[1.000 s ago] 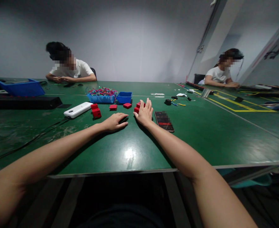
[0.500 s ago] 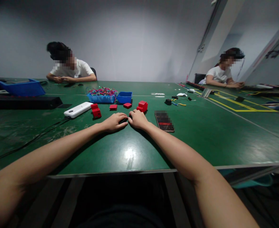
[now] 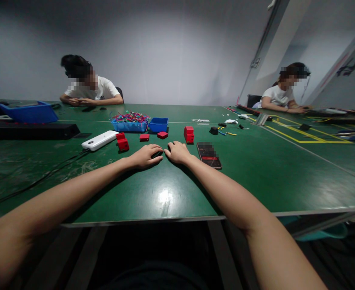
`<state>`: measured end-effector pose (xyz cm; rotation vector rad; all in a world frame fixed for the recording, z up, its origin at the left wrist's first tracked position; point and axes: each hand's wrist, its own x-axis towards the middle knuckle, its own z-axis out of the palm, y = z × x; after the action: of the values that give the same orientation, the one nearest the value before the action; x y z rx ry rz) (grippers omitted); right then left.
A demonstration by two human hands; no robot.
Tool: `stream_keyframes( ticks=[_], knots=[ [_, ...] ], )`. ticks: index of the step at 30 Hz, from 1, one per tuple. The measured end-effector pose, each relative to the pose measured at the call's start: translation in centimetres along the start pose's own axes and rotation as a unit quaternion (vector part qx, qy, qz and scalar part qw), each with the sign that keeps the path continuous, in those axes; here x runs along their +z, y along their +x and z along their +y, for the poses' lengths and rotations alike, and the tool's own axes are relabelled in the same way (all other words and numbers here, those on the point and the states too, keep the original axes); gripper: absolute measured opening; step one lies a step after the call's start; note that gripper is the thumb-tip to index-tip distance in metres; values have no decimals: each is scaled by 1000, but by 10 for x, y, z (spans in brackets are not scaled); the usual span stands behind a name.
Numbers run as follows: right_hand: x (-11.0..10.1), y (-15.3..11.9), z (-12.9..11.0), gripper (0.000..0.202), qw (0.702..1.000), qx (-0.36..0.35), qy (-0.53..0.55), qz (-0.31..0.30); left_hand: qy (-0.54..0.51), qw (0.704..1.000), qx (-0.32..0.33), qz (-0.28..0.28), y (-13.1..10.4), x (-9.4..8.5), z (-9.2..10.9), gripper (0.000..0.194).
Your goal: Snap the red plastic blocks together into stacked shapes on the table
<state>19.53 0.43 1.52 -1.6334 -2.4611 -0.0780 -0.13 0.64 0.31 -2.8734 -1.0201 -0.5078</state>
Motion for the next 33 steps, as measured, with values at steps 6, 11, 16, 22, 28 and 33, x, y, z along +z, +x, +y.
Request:
stream_keyframes(
  ticks=[6,11,16,22,28,33],
  knots=[
    [0,-1,-3,41,1000,-21,5,-4,87,993,-79,8,-3,-5,4,41],
    [0,-2,-3,42,1000,-25,1,-4,180,964,-188,52,-11,-24,-7,48],
    [-1,-4,-2,42,1000,-28,1,-7,205,914,-349,24,-23,-50,-28,47],
    [-2,-5,-1,42,1000,-30,2,-4,184,905,-383,-18,-25,-54,-38,42],
    [-1,-3,-2,41,1000,-30,1,-5,191,937,-291,-24,-16,-36,-15,40],
    [0,-2,-4,41,1000,-29,-3,2,136,982,-132,-3,-8,-18,11,32]
  ],
)
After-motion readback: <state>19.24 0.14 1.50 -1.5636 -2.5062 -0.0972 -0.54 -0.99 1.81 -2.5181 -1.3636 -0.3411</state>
